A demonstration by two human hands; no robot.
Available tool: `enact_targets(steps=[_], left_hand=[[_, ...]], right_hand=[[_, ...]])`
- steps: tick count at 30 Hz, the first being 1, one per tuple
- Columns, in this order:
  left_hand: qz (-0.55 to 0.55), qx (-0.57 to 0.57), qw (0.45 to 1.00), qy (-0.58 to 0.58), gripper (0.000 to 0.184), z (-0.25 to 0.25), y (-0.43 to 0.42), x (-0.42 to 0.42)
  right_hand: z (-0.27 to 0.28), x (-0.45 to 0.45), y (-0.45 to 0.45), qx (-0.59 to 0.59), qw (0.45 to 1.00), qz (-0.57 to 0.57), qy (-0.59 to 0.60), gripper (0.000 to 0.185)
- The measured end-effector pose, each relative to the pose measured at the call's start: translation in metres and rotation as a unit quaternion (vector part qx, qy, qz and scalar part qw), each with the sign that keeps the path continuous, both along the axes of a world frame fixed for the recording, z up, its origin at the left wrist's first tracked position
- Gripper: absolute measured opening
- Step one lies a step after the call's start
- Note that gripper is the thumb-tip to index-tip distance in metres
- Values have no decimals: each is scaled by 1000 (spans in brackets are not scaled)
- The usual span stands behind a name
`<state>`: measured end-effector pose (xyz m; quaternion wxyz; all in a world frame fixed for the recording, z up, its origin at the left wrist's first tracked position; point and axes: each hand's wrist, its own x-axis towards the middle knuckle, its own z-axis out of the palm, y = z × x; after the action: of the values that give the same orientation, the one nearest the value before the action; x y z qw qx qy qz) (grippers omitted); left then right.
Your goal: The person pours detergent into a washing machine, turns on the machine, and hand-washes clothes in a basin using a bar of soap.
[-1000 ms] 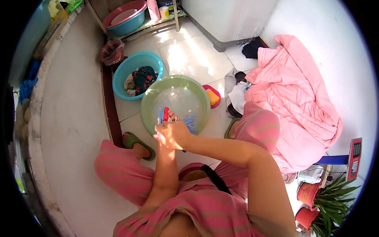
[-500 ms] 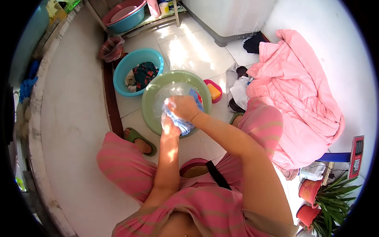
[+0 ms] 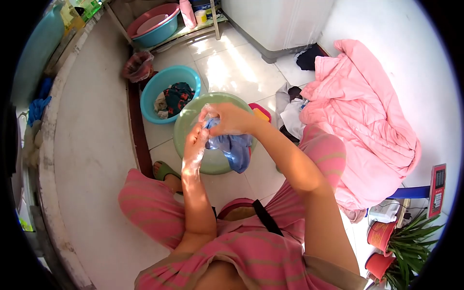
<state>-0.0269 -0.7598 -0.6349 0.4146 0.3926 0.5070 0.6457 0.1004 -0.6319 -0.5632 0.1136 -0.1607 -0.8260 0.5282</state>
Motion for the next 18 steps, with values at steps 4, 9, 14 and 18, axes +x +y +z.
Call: enact_targets(steps=[4, 9, 14, 18], left_hand=[[134, -21, 988, -74, 21, -5, -4, -1], [67, 203, 931, -295, 39, 1, -11, -14], [-62, 253, 844, -469, 53, -18, -13, -27], [25, 196, 839, -507, 64, -16, -4, -13]], right_hand=[[-8, 13, 13, 15, 998, 52, -17, 39], [-54, 24, 42, 2, 968, 75, -241, 42], [-36, 16, 26, -114, 993, -10, 1, 54], [-55, 2, 2, -190, 981, -2, 36, 65]])
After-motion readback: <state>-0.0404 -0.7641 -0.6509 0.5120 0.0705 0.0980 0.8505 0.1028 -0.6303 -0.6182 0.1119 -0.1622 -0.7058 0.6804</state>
